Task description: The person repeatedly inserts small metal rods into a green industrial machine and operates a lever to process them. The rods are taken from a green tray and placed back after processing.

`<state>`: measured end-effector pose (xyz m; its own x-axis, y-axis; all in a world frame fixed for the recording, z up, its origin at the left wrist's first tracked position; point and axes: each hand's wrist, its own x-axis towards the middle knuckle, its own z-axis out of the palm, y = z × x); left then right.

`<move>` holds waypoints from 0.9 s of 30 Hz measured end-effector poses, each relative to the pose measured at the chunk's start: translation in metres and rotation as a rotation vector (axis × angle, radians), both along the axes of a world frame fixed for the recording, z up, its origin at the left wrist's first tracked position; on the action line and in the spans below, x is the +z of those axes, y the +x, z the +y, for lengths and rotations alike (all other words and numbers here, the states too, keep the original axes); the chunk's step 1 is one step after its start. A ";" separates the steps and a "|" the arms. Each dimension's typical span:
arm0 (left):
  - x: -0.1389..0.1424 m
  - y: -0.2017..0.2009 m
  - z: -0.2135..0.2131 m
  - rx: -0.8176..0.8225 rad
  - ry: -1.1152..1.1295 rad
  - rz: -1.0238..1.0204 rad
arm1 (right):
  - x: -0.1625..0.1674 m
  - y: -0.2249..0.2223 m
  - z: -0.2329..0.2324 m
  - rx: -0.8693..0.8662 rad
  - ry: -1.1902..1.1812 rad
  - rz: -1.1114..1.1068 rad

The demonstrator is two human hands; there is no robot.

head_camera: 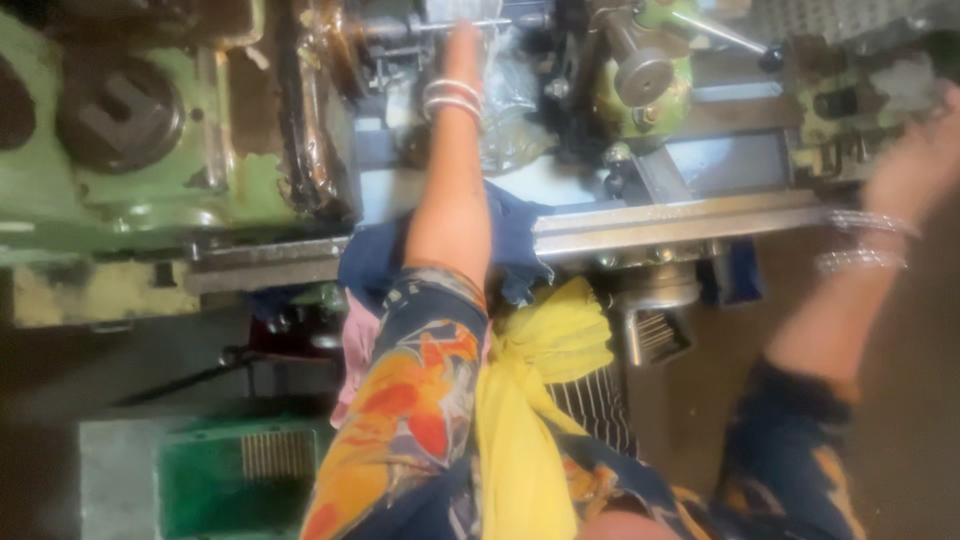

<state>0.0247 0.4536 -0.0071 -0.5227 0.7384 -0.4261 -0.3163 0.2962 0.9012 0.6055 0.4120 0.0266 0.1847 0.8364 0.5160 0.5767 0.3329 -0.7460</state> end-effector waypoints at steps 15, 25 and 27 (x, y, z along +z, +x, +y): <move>0.125 0.011 -0.116 -0.386 0.305 1.280 | -0.116 -0.090 -0.154 -0.163 -0.508 0.005; 0.001 -0.169 -0.475 0.674 0.523 0.541 | -0.082 -0.209 -0.283 0.504 -0.797 -0.054; -0.032 -0.156 -0.524 0.592 0.129 0.720 | -0.061 -0.266 -0.298 0.806 -0.689 -0.182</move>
<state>-0.1313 -0.0703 -0.0395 -0.9341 0.2868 0.2127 0.2630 0.1496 0.9531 0.3394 0.1141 -0.0348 -0.5831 0.7986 -0.1492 0.4965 0.2050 -0.8435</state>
